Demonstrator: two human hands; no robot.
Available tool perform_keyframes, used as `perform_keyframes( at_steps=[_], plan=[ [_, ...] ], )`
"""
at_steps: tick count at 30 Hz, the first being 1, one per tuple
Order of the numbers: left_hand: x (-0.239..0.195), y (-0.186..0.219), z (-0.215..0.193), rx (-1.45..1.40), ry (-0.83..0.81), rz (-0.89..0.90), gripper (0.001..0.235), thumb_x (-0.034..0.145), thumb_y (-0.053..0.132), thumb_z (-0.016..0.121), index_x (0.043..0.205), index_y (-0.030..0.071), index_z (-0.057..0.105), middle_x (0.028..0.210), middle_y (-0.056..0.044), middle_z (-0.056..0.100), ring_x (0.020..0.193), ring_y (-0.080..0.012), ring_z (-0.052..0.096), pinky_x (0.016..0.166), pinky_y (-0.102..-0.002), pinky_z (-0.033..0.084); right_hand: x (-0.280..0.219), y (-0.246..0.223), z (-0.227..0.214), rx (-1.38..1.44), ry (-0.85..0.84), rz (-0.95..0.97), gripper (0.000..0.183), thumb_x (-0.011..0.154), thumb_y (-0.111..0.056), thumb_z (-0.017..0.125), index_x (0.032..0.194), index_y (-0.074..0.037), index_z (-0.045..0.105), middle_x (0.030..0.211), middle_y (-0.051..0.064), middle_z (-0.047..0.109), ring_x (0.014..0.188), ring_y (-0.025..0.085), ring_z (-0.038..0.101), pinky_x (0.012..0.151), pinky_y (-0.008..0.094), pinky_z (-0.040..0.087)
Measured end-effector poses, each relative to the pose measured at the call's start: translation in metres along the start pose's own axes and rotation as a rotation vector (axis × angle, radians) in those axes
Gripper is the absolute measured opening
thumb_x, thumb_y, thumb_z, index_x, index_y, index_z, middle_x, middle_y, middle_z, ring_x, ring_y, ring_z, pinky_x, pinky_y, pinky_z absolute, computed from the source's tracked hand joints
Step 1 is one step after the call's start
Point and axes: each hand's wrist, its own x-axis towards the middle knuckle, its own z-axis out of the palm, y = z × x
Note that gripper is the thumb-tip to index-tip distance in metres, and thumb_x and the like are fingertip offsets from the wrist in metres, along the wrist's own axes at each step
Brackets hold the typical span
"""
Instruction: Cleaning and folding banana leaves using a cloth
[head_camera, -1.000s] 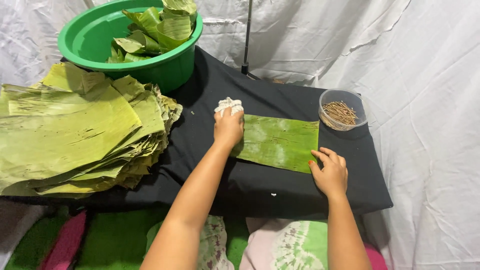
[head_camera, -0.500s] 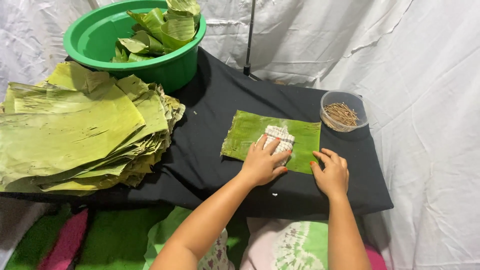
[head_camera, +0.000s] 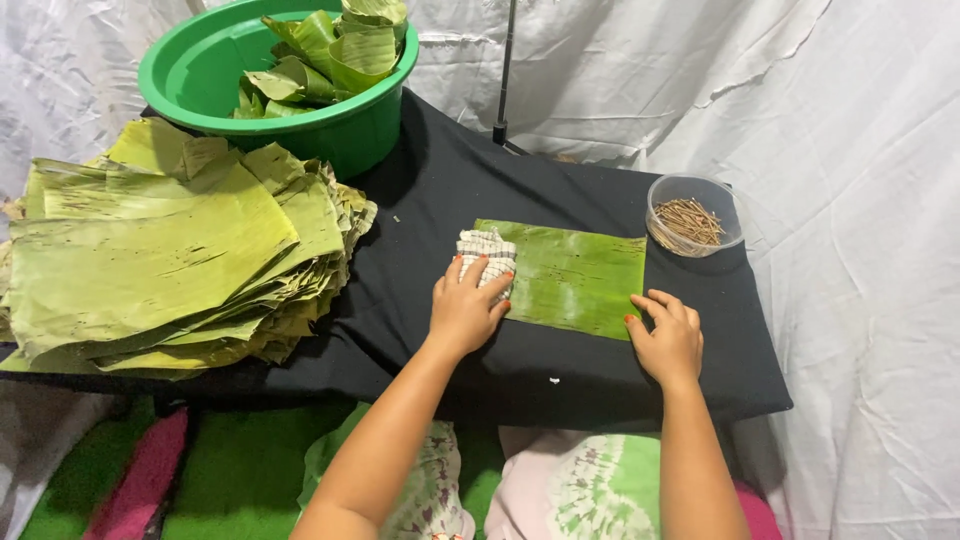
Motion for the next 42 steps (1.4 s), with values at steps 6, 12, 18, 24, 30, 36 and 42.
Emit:
perform_keyframes(
  at_steps=[6,12,18,24,30,36,42],
  plan=[
    [0.018,-0.022,0.013,-0.066,0.457,-0.122,0.021,0.09,0.04,0.071,0.11,0.04,0.076,0.112,0.004,0.07,0.111,-0.0287,0.064,0.075,-0.044,0.061,0.0,-0.001,0.0,-0.032,0.008,-0.003,0.035,0.094,-0.041,0.067,0.128,-0.034,0.073,0.143,-0.005,0.06,0.137,0.026,0.05,0.111,0.05,0.043],
    [0.026,0.024,0.023,-0.054,0.362,-0.123,0.024,0.091,0.04,0.068,0.115,0.039,0.074,0.12,0.002,0.066,0.118,-0.0319,0.058,0.081,-0.05,0.053,0.003,-0.005,-0.001,-0.011,0.06,-0.078,0.037,0.093,-0.04,0.069,0.128,-0.031,0.073,0.142,-0.001,0.06,0.135,0.029,0.051,0.109,0.051,0.044],
    [0.011,0.072,0.042,-0.06,0.231,-0.138,0.028,0.093,0.041,0.065,0.12,0.038,0.071,0.129,-0.001,0.061,0.126,-0.0358,0.049,0.089,-0.058,0.043,0.001,-0.013,-0.002,-0.008,0.105,-0.159,0.039,0.091,-0.039,0.071,0.128,-0.028,0.073,0.14,0.003,0.06,0.133,0.032,0.053,0.108,0.052,0.045],
    [0.017,0.022,0.011,-0.05,0.104,-0.167,0.031,0.095,0.042,0.061,0.125,0.037,0.069,0.138,-0.003,0.057,0.134,-0.0396,0.041,0.096,-0.066,0.033,0.0,-0.019,-0.004,0.007,0.141,-0.258,0.042,0.089,-0.039,0.073,0.128,-0.025,0.072,0.139,0.008,0.06,0.131,0.036,0.054,0.107,0.053,0.046],
    [0.002,-0.042,-0.024,-0.031,-0.006,-0.189,0.035,0.097,0.042,0.058,0.13,0.036,0.066,0.146,-0.006,0.052,0.143,-0.0435,0.033,0.103,-0.074,0.024,-0.009,-0.05,0.009,0.035,0.195,-0.364,0.044,0.087,-0.038,0.074,0.128,-0.021,0.072,0.137,0.012,0.06,0.129,0.039,0.055,0.105,0.054,0.047],
    [0.005,-0.035,-0.027,-0.028,-0.148,-0.205,0.039,0.099,0.043,0.054,0.136,0.035,0.064,0.155,-0.009,0.047,0.151,-0.0474,0.024,0.111,-0.082,0.014,-0.011,-0.14,0.036,0.05,0.23,-0.44,0.047,0.086,-0.037,0.076,0.128,-0.018,0.072,0.136,0.017,0.061,0.127,0.043,0.057,0.104,0.055,0.049],
    [0.005,-0.03,-0.04,-0.037,-0.241,-0.231,0.042,0.101,0.044,0.052,0.14,0.032,0.062,0.158,-0.011,0.044,0.153,-0.0475,0.018,0.111,-0.082,0.009,0.001,-0.177,0.045,-0.153,-0.26,-0.13,0.067,0.096,-0.062,0.052,0.156,-0.034,0.041,0.165,0.008,0.033,0.155,0.043,0.017,0.121,0.065,0.019]
  ],
)
